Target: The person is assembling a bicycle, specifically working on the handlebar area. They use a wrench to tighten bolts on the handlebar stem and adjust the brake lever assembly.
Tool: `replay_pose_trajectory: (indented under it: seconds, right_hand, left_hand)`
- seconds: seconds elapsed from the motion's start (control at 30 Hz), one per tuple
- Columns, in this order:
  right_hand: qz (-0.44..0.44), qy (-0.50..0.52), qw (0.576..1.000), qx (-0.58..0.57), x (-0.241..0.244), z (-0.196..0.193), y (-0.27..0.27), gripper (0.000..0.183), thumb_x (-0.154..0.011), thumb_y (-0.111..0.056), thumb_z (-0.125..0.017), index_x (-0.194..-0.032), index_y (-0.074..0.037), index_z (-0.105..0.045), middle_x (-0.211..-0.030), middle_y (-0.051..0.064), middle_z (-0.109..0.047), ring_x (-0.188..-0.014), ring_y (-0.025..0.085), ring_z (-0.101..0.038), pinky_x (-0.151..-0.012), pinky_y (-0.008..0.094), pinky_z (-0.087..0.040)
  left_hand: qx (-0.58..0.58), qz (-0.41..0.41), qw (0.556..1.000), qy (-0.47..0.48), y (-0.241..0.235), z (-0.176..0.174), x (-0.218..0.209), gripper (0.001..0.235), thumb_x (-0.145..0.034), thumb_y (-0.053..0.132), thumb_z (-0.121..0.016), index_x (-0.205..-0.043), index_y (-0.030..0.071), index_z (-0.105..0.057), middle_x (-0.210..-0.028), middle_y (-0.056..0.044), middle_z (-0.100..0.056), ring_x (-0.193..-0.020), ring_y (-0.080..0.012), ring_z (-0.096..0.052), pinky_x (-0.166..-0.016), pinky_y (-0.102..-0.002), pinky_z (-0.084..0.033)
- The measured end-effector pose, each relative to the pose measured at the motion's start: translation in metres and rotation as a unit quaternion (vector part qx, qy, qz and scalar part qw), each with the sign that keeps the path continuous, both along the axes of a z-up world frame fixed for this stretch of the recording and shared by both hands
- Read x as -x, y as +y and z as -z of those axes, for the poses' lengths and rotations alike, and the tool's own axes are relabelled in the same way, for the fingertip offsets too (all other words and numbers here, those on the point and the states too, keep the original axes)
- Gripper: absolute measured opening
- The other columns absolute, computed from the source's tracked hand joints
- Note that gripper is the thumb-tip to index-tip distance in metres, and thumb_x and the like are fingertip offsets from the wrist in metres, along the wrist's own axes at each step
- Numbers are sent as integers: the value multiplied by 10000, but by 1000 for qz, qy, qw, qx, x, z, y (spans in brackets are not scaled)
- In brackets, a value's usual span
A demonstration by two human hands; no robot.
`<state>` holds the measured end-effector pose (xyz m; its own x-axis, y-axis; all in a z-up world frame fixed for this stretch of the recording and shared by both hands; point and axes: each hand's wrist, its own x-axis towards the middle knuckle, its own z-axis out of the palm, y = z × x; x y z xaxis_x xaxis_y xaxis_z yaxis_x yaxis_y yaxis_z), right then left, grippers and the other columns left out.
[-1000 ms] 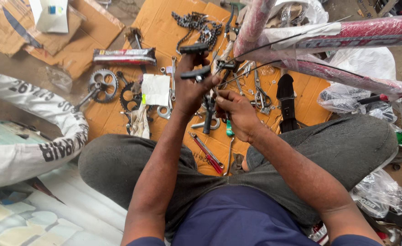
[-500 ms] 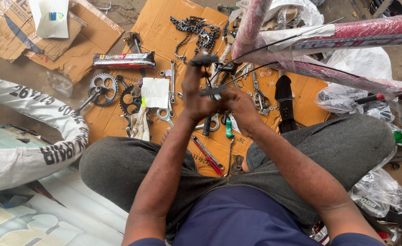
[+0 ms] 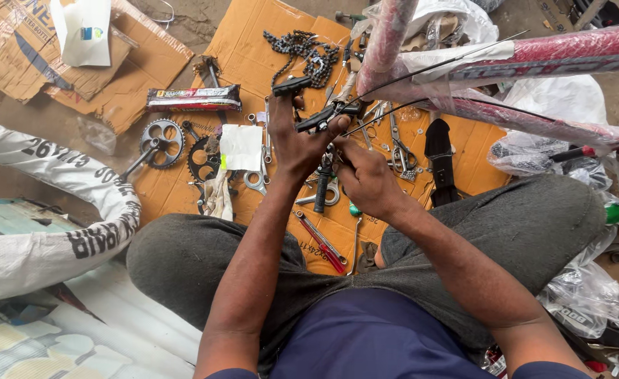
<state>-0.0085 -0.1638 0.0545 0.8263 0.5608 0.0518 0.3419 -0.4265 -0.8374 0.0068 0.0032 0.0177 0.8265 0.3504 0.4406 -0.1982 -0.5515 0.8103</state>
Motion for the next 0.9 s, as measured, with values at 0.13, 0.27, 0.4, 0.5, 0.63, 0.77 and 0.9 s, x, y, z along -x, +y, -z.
replay_pose_trajectory:
  seconds: [0.13,0.27,0.4,0.5,0.63,0.77,0.9]
  right_hand:
    - [-22,44,998,33,-4,1,-4,171,-977,-61,-570,-1122,22,-604,-813,149,-670,-729,244,-694,-670,410,-541]
    - [25,44,998,32,1,9,2,292,-977,-113,-567,-1246,-18,-626,-812,121,-691,-661,238,-680,-601,400,-549]
    - [-4,-158,986,-46,3,23,2,388,-1086,-177,-569,-1450,-48,-530,-1033,206,-659,-857,235,-674,-727,362,-562]
    - [15,-117,988,99,-1,27,1,399,-995,-205,-663,-1387,-132,-660,-808,126,-721,-706,223,-683,-642,356,-556]
    - [-135,-40,980,-142,-25,21,-16,357,-993,-128,-705,-1347,-88,-675,-1105,135,-717,-955,244,-696,-813,368,-587]
    - [-175,-31,976,-127,-45,11,-40,279,-910,-64,-748,-1188,-90,-763,-1022,40,-763,-882,149,-738,-767,311,-629]
    - [2,-375,925,61,-45,3,-50,95,-903,-29,-716,-894,-120,-691,-848,25,-684,-737,142,-620,-686,401,-490]
  left_hand:
    - [-21,-26,999,4,-2,7,0,842,-744,723,-809,-1145,20,-578,-963,-101,-513,-915,-280,-558,-776,-442,-463]
    - [26,-31,999,25,-7,17,0,848,-799,754,-753,-1173,5,-615,-1027,-101,-556,-933,-252,-576,-789,-407,-485]
    - [219,8,961,170,-11,36,-3,787,-828,736,-712,-911,-40,-615,-816,-98,-549,-734,-218,-550,-641,-378,-451]
    - [434,103,875,188,-11,32,-3,684,-857,680,-719,-828,0,-658,-729,-44,-607,-661,-163,-560,-628,-326,-451]
    - [540,210,782,230,-5,9,0,539,-813,610,-702,-822,71,-711,-717,-46,-677,-648,-153,-641,-605,-301,-509]
    - [430,262,809,304,-13,5,6,553,-814,564,-763,-736,22,-683,-667,-45,-634,-577,-145,-555,-538,-308,-422]
    - [351,182,870,296,-20,4,4,505,-759,574,-791,-795,74,-731,-662,1,-592,-592,-104,-521,-539,-288,-391]
